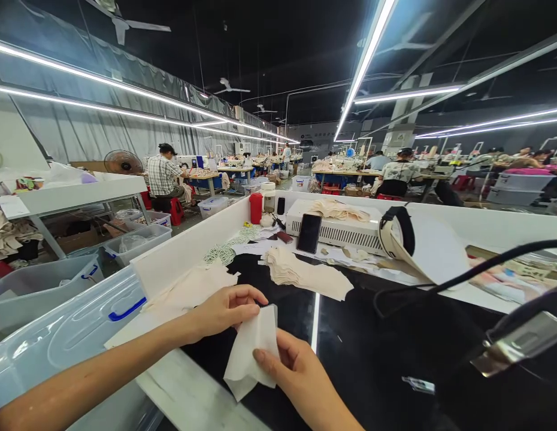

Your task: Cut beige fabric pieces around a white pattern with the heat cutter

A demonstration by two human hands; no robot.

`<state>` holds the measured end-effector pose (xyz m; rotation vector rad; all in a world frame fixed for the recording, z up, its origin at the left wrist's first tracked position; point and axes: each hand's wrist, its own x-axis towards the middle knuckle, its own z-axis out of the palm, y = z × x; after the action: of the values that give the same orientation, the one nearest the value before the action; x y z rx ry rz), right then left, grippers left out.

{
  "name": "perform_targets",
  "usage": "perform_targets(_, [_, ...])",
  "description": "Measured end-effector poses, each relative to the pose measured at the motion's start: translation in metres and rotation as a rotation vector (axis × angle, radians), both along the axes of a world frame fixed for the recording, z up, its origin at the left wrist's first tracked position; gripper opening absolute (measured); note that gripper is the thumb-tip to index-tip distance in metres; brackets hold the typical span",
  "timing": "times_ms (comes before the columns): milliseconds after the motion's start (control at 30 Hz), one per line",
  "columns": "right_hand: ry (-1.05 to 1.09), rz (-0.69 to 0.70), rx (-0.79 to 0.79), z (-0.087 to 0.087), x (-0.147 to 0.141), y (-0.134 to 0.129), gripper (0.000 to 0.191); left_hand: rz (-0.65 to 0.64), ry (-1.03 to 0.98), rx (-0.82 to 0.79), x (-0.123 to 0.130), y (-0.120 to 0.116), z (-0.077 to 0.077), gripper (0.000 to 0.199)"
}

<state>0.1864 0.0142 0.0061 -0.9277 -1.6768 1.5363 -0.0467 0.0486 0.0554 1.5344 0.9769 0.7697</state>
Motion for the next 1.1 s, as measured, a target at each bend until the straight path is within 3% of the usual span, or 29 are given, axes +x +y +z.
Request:
perform_targets(167, [0.026, -0.064, -0.088, 0.002, -0.002, -0.006, 0.065, 0.012, 0.038, -0.022, 0.003, -0.002, -0.003, 0.047])
perform_targets(333, [-0.091, 0.019, -0.186, 0.0, -0.003, -0.009, 0.069, 0.023, 0.064, -0.007, 0.004, -0.003, -0.004, 0.049])
perform_targets(567, [-0.169, 0.031, -0.152, -0.008, -0.005, -0.009, 0.069, 0.024, 0.161, 0.094, 0.003, -0.007, -0.002, 0.035])
perform_targets(767, [-0.222, 0.053, -0.08, -0.004, -0.005, -0.01, 0.068, 0.0, 0.238, 0.248, 0.006, -0.005, 0.006, 0.024])
perform_targets(867, [-0.254, -0.001, 0.022, -0.003, 0.0, -0.005, 0.065, -0.044, 0.312, 0.465, 0.008, -0.003, 0.011, 0.025])
perform_targets(967, [-0.313, -0.078, 0.16, -0.004, 0.013, 0.002, 0.046, -0.108, 0.502, 0.861, 0.01, -0.005, 0.008, 0.037])
perform_targets(1067, [-0.401, -0.15, 0.318, -0.009, 0.03, 0.011, 0.022, -0.288, 0.66, 1.222, 0.019, -0.011, -0.012, 0.035])
perform_targets(1100, [-0.433, -0.167, 0.364, -0.011, 0.035, 0.014, 0.023, -0.363, 0.671, 1.329, 0.024, -0.014, -0.022, 0.03])
